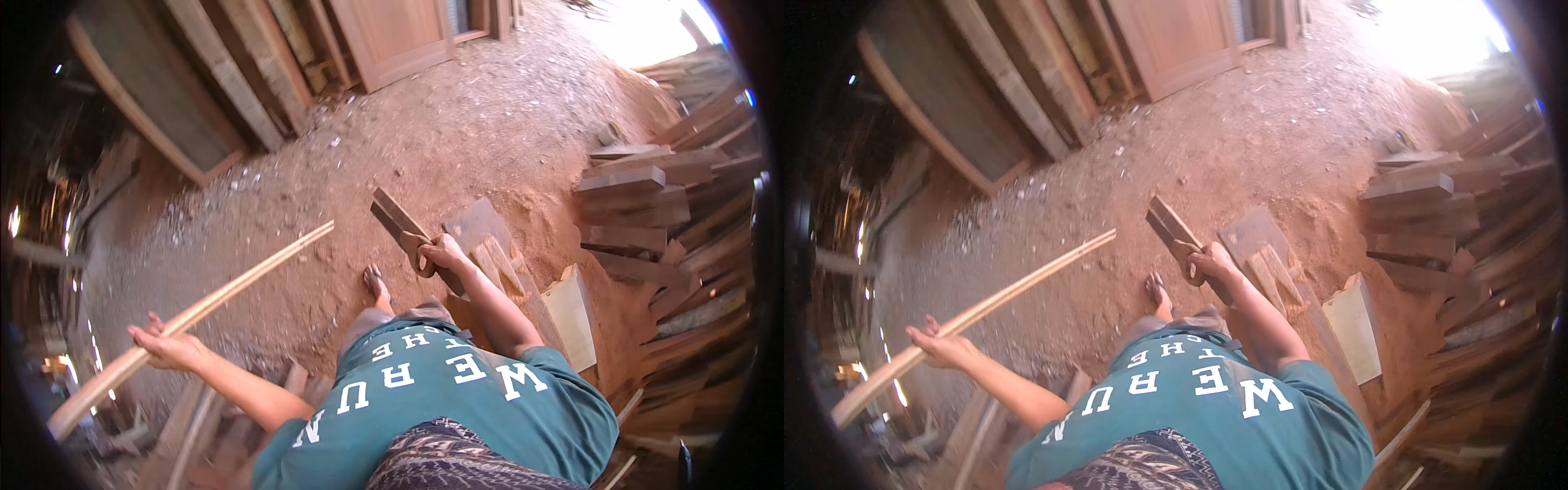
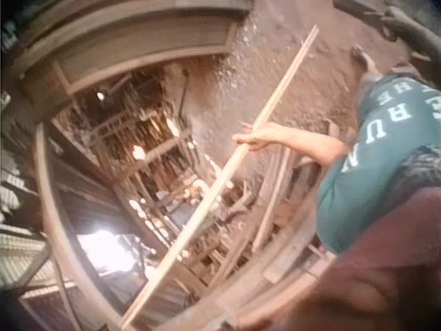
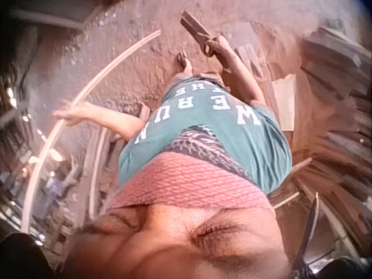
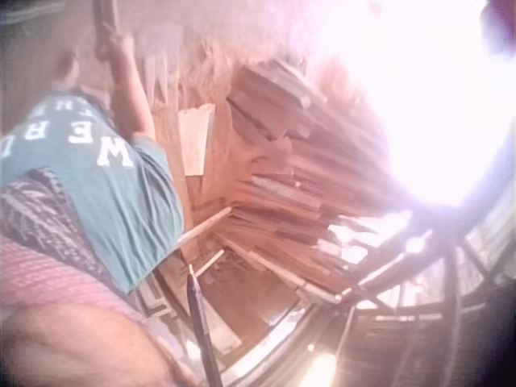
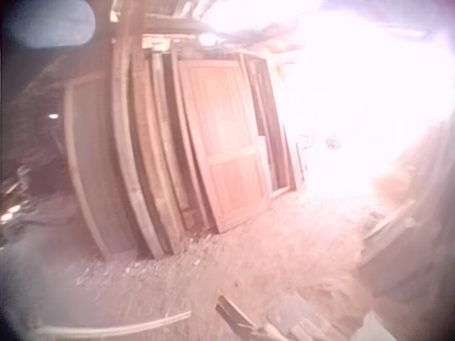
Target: The person gathers thin wooden strips and a hand saw in a cluttered workshop. They place the strips on a large wooden frame with glass, then use the hand saw to cut a piece of wood on the frame. Finally, they use a pencil to mark the wooden strips.
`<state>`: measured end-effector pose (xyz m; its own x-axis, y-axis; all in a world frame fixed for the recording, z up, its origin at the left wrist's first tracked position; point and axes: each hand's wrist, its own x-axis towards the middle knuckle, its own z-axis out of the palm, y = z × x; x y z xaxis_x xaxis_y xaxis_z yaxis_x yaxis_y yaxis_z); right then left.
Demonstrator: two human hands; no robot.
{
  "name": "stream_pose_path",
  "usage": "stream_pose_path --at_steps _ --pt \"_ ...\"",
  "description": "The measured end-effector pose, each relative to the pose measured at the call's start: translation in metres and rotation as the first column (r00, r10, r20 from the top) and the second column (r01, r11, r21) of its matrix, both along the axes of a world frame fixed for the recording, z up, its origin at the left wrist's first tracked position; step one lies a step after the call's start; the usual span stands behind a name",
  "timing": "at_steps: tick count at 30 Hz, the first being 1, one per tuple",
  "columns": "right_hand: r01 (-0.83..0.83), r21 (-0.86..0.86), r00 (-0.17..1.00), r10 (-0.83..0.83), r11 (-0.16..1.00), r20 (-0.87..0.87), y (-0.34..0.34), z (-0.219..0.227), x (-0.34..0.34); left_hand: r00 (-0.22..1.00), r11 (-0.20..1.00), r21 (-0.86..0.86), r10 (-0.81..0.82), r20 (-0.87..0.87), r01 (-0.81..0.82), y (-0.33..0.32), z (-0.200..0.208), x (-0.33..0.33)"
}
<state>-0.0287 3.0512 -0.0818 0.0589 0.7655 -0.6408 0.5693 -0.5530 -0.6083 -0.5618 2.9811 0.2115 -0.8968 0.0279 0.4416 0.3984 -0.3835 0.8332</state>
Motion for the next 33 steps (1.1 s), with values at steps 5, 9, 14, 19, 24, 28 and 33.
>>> stream_pose_path --at_steps 5,9,14,19,24,28,33 --pt "0.027 0.025 0.996 -0.029 0.999 0.084 0.106 0.010 0.011 0.995 0.993 -0.071 -0.090 0.040 0.093 0.125 -0.015 -0.028" --pt "0.181 0.054 0.977 -0.186 0.982 0.102 0.174 -0.010 0.052 0.990 0.980 -0.144 -0.136 0.047 0.141 0.254 0.019 0.038" --pt "0.449 0.079 0.893 -0.442 0.890 -0.090 0.221 0.015 0.100 0.947 0.930 -0.201 -0.320 -0.030 0.308 0.391 0.004 0.104" --pt "0.458 0.039 0.860 -0.454 0.888 0.234 0.260 -0.085 0.189 0.850 0.809 -0.319 -0.526 -0.023 0.493 0.559 0.000 0.209" --pt "0.590 -0.290 0.806 -0.535 0.753 0.253 0.316 -0.190 0.273 0.761 0.730 -0.286 -0.648 -0.004 0.620 0.695 -0.015 0.272" --pt "0.652 -0.375 0.758 -0.586 0.659 0.286 0.327 -0.217 0.329 0.786 0.728 -0.313 -0.607 0.119 0.610 0.793 -0.047 0.325" --pt "0.617 -0.388 0.784 -0.495 0.685 0.374 0.407 -0.168 0.377 0.733 0.685 -0.317 -0.678 0.053 0.656 0.905 -0.046 0.390"
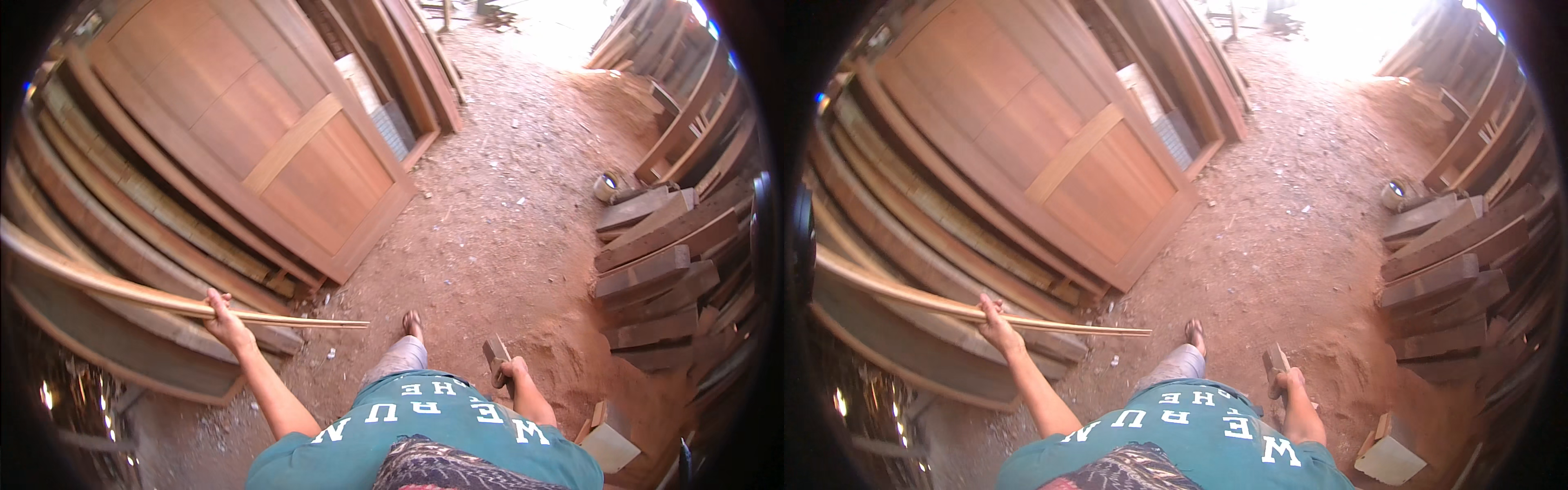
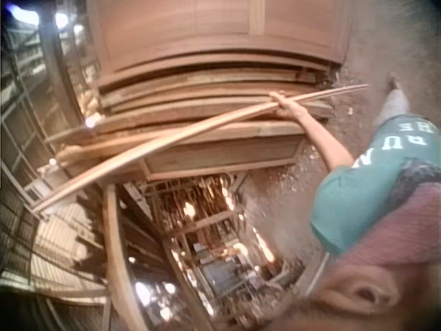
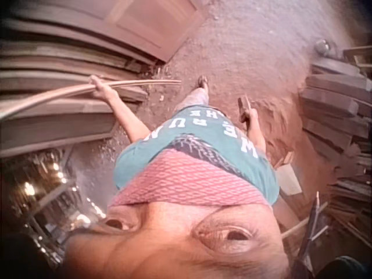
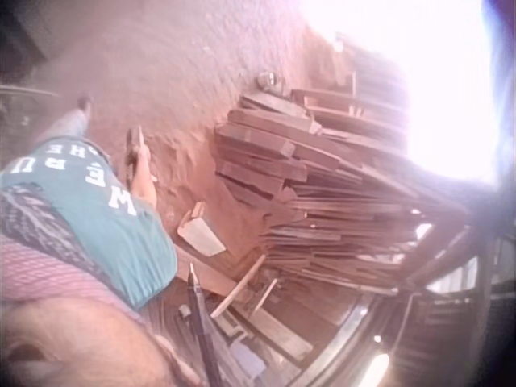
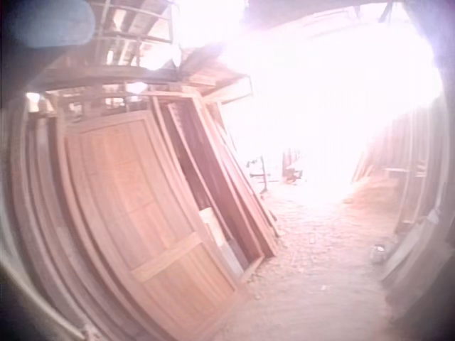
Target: The person gathers thin wooden strips and a hand saw in a cluttered workshop. They place the strips on a large wooden frame with glass, then use the hand saw to cut a piece of wood on the frame. Finally, they use a pencil to mark the wooden strips.
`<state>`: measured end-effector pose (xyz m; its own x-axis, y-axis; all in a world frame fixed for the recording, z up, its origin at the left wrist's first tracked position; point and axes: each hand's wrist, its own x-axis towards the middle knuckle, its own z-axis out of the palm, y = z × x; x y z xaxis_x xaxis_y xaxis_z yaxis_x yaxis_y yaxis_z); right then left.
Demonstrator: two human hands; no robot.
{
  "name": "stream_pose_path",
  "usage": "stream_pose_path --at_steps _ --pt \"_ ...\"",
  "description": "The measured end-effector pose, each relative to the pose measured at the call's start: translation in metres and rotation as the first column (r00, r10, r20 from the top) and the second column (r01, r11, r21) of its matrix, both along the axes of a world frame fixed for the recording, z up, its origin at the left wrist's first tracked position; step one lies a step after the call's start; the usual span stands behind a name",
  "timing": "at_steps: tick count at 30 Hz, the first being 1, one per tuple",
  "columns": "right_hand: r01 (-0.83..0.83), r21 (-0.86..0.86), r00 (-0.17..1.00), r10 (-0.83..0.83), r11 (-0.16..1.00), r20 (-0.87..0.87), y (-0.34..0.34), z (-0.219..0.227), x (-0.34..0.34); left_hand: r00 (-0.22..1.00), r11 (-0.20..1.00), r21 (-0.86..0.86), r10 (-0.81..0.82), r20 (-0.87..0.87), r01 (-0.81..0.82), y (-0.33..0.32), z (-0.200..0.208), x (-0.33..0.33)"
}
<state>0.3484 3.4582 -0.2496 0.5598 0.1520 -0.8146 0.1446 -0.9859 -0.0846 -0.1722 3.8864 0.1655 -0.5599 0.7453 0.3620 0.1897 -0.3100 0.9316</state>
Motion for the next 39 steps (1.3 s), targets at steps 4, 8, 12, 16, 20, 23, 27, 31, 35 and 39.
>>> stream_pose_path --at_steps 4,8,12,16,20,23,27,31,35,39 --pt "0.162 0.010 0.984 -0.161 0.987 -0.074 0.060 0.006 0.064 0.982 0.990 0.093 -0.115 0.150 0.102 0.108 0.003 0.090" --pt "0.200 0.034 0.980 -0.200 0.979 -0.004 0.113 0.011 0.111 0.921 0.956 0.065 -0.294 0.255 0.287 0.211 0.010 0.186" --pt "0.314 0.035 0.945 -0.316 0.949 0.086 0.170 0.031 0.191 0.882 0.915 0.010 -0.392 0.262 0.404 0.304 0.012 0.336" --pt "0.534 0.076 0.844 -0.536 0.842 0.018 0.203 -0.008 0.246 0.778 0.792 -0.068 -0.575 0.254 0.607 0.394 -0.010 0.467" --pt "0.658 0.127 0.748 -0.664 0.742 -0.003 0.275 0.005 0.304 0.536 0.438 -0.310 -0.697 0.475 0.844 0.442 -0.039 0.590" --pt "0.754 0.121 0.656 -0.752 0.646 -0.070 0.302 -0.017 0.357 0.421 0.358 -0.230 -0.672 0.609 0.905 0.496 -0.110 0.680" --pt "0.634 0.265 0.759 -0.650 0.727 -0.033 0.327 -0.026 0.435 0.425 0.383 -0.217 -0.622 0.657 0.898 0.548 -0.125 0.794" --pt "0.714 0.118 0.701 -0.702 0.691 -0.127 0.420 0.035 0.520 0.463 0.408 -0.252 -0.589 0.662 0.878 0.598 -0.084 0.903" --pt "0.372 0.225 0.928 -0.368 0.900 -0.060 0.448 0.030 0.651 0.456 0.428 -0.215 -0.610 0.648 0.878 0.647 -0.058 0.994" --pt "0.432 -0.015 0.900 -0.430 0.902 0.075 0.547 0.006 0.783 0.510 0.522 -0.205 -0.550 0.662 0.828 0.708 -0.051 1.079"
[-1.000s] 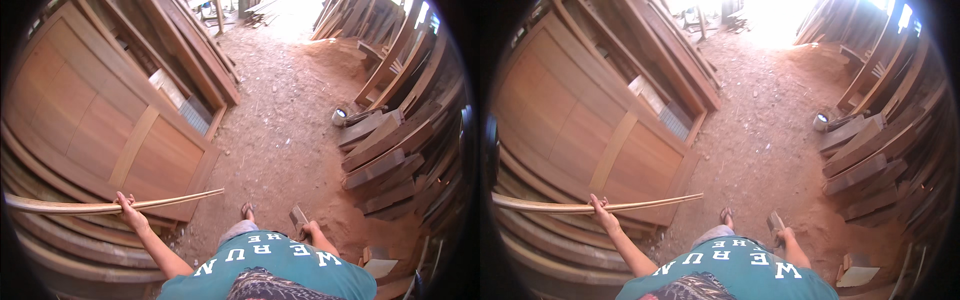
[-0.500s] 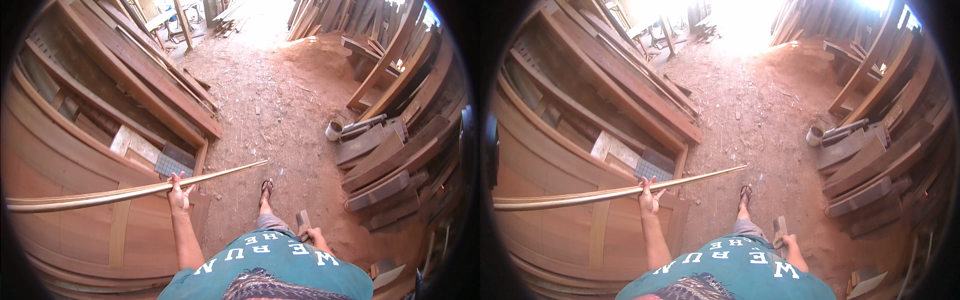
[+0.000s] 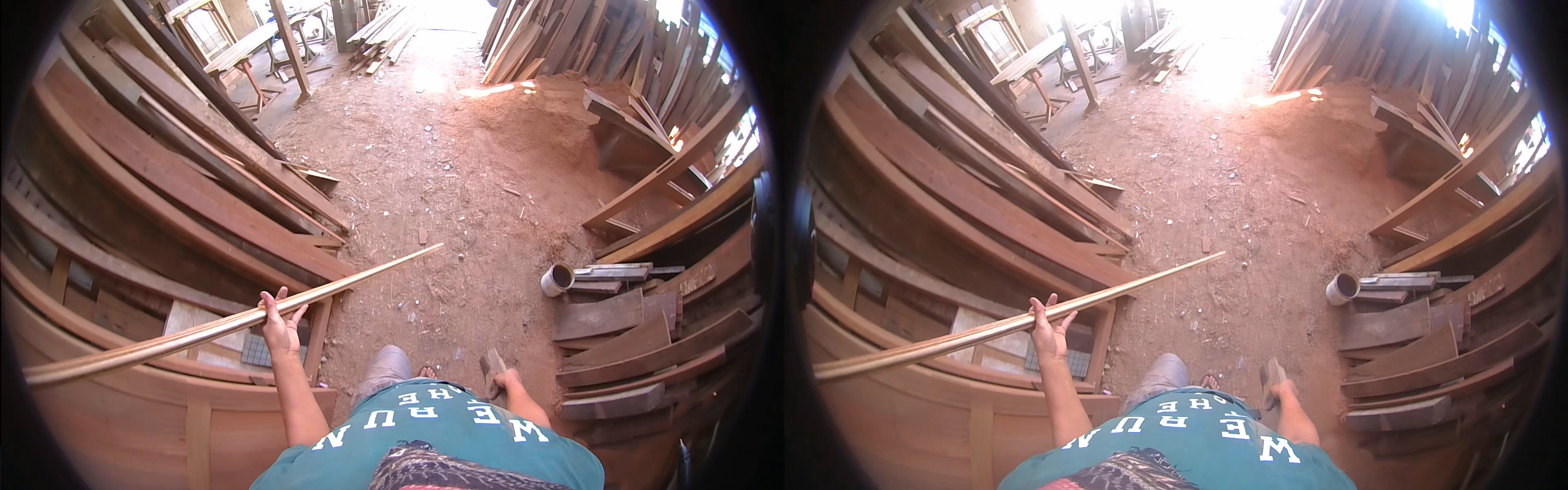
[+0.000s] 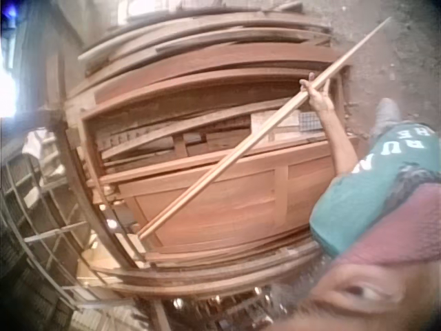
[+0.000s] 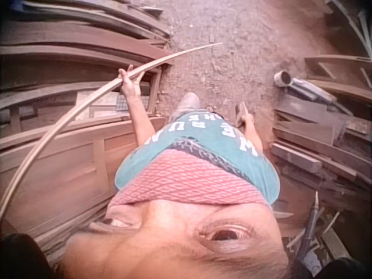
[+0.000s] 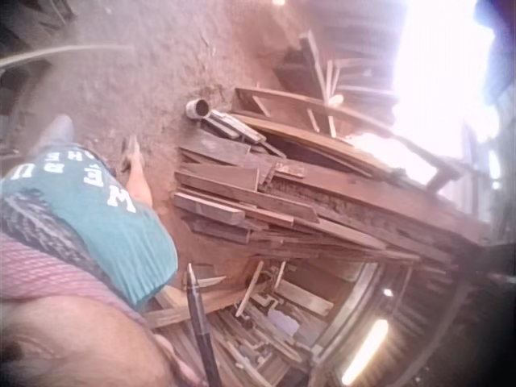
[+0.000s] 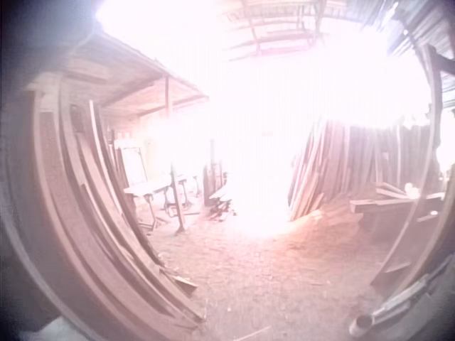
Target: The person gathers thin wooden strips and a hand saw in a cluttered workshop. They place the strips on a large wooden frame with glass, then use the hand saw to cut a piece of wood on the frame. Finally, they use a pencil to mark the wooden strips.
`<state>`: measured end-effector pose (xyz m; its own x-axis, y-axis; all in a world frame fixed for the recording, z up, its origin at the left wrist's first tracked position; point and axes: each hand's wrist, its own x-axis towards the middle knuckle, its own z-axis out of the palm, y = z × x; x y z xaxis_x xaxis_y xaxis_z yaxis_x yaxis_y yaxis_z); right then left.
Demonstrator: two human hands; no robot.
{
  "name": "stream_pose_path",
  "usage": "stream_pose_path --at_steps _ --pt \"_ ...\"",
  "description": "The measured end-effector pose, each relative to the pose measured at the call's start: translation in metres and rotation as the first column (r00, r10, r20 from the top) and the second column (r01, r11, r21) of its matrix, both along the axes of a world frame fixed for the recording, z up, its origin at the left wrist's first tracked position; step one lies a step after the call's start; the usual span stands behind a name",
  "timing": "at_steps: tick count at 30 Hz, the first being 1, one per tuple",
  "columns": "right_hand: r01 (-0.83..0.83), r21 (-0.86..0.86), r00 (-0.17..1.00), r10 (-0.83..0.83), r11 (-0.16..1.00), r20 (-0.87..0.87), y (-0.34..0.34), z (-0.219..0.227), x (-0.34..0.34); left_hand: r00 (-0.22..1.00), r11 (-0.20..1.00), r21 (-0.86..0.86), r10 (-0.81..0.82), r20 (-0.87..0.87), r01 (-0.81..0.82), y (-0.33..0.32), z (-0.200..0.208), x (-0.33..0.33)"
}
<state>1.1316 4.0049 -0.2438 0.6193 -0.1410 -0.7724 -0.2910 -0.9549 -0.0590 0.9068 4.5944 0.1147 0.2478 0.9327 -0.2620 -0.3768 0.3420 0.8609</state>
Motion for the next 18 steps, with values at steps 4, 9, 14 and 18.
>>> stream_pose_path --at_steps 4,9,14,18 --pt "0.114 0.057 0.992 -0.117 0.992 0.056 0.095 0.010 0.098 0.995 0.998 0.018 0.058 0.081 -0.059 0.092 -0.009 0.101" --pt "0.137 0.040 0.971 -0.142 0.990 0.191 0.207 0.004 0.219 0.963 0.979 -0.028 0.204 0.174 -0.203 0.237 -0.050 0.167" --pt "0.316 0.160 0.929 -0.339 0.935 0.147 0.286 -0.009 0.318 0.895 0.926 -0.154 0.374 0.243 -0.345 0.365 -0.071 0.267" --pt "0.390 0.181 0.914 -0.404 0.903 0.045 0.379 0.011 0.395 0.838 0.871 -0.220 0.485 0.250 -0.438 0.463 -0.076 0.333"
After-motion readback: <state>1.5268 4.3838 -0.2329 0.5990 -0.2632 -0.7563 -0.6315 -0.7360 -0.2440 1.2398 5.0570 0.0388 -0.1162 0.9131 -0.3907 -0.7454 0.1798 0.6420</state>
